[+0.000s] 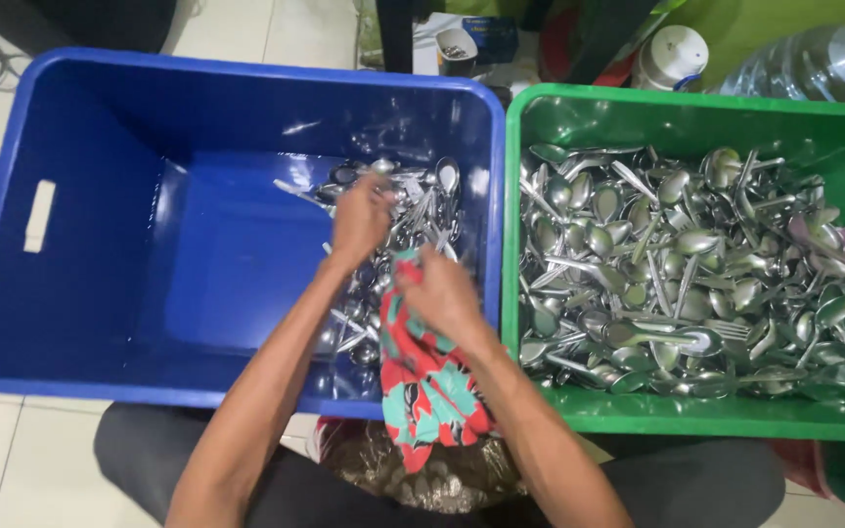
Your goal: Wiping spoons and forks with a cloth and moving them between bins.
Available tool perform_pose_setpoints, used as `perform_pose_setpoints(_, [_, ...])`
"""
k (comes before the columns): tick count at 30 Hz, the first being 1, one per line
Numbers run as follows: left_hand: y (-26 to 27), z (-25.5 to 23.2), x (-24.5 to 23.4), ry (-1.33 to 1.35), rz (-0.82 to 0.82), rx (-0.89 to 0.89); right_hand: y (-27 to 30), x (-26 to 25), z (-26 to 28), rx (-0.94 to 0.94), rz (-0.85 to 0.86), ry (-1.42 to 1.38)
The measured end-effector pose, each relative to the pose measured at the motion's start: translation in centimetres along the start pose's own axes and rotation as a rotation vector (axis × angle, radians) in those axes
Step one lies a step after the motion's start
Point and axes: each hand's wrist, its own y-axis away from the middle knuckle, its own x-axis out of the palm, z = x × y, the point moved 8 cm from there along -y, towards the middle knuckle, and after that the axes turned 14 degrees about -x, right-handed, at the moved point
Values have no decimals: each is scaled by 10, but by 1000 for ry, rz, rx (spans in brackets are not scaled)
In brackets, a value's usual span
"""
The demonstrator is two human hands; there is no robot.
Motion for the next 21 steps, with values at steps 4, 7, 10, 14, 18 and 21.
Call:
perform_pose_setpoints(4, [39, -5, -98, 28, -192, 113, 11, -25, 0, 46, -225, -142])
perform_pose_setpoints(7, [44, 32, -109, 301, -42, -42, 9, -24, -14, 51, -349, -236])
perform_pose_setpoints(10, [57, 45, -84, 573, 139, -181, 5, -17, -9, -35, -395, -302])
perform_pose_setpoints(14, [66, 56, -48, 738, 135, -267, 3, -3, 17, -209, -455, -754])
perform_pose_setpoints(18, [73, 55, -41, 794, 44, -274, 21, 1, 44, -184, -400, -924])
perform_pose_setpoints(21, [66, 53, -35, 622, -18, -227, 7, 12, 39, -205, -301, -915])
